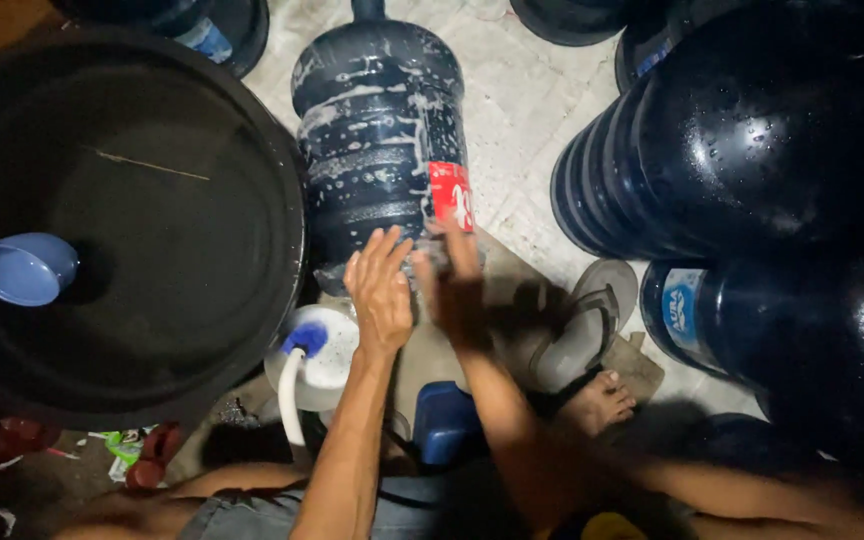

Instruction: The person scrubs the exterior of a large blue water jug using a sponge and soapy water. They rotate the jug to clean different sides and the bottom, then rinse it with water from a nearby tap.

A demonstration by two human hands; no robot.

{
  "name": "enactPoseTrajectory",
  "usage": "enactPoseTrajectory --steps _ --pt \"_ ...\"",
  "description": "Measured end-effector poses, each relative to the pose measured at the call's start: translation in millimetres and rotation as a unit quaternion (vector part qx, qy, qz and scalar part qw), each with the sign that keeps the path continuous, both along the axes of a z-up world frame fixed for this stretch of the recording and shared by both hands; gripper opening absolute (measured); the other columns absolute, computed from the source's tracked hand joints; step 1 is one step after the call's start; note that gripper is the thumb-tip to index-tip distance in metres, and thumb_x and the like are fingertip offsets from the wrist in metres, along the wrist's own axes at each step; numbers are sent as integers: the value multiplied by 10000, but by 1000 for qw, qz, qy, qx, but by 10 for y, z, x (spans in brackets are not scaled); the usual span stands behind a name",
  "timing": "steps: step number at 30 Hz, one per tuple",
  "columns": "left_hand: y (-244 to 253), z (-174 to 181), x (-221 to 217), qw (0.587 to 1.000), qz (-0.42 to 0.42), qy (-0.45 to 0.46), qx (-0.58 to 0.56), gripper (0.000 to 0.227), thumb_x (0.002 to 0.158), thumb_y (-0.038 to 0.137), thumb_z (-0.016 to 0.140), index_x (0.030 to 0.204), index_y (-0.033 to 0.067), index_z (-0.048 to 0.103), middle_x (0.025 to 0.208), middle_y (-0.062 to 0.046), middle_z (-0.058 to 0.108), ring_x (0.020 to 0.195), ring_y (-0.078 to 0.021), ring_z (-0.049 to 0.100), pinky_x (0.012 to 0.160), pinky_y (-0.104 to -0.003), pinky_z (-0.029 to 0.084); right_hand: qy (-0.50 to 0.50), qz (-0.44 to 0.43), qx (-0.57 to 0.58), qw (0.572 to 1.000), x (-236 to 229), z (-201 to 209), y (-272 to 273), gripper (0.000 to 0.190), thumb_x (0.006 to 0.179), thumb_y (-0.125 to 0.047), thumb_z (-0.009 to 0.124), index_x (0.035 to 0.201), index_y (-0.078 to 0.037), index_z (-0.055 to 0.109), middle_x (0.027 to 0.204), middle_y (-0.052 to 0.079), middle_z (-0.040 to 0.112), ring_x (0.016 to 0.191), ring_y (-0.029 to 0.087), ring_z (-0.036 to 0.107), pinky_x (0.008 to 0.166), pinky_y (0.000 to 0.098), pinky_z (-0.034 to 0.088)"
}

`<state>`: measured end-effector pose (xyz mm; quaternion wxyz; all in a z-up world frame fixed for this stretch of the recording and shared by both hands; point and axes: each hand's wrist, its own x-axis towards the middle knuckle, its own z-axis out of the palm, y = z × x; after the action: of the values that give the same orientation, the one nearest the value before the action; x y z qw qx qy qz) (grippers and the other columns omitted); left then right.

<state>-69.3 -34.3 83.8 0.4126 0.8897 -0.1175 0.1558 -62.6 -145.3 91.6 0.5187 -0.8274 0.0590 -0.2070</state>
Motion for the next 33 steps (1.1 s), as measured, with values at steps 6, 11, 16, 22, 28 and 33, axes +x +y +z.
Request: enactPoseTrajectory --steps 6,11,16,22,28,33 --pt "-27 -5 11 1000 1 -17 10 406 972 273 299 1215 115 583 1350 -71 518 1292 -252 428 1075 -425 177 261 -223 167 924 28 -2037 -931 618 810 -405 739 1369 -329 485 1139 90 653 1006 178 632 872 301 494" --pt "-79 -68 -105 999 34 -6 31 368 971 253 338 1197 121 596 1335 -56 530 1286 -233 431 1080 -412 175 20 -114 55 992 -73 -202 7 649 765 -167 757 1360 -117 503 948 61 648 858 168 600 845 299 416" --pt "38 -54 -44 1000 8 2 -11 407 964 225 297 1219 103 591 1339 -78 533 1293 -255 431 1079 -436 184 -1 -215 -133 968 -96 -781 -282 514 815 -177 672 1271 31 555 1029 244 640 929 394 619 918 450 443" --pt "6 -91 -62 1000 16 17 -6 439 976 299 279 1234 106 577 1354 -80 519 1305 -258 415 1087 -453 169 167 -181 83 966 -50 -684 -184 639 800 -322 749 1377 -232 490 1165 121 640 1078 254 612 1019 408 379" --pt "131 -85 -50 998 7 19 -57 400 948 200 336 1211 83 612 1318 -94 557 1281 -276 454 1084 -430 216 -62 -161 42 984 -61 -805 -273 568 792 -76 721 1313 17 515 1142 278 601 1042 408 593 1008 483 375" --pt "465 -716 -122 962 186 122 -156 498 957 257 382 1394 18 365 1399 -260 353 1317 -423 317 1112 -484 204 131 -251 275 919 79 -792 -463 532 830 -209 745 1324 -252 554 1134 132 636 984 169 613 900 327 490"
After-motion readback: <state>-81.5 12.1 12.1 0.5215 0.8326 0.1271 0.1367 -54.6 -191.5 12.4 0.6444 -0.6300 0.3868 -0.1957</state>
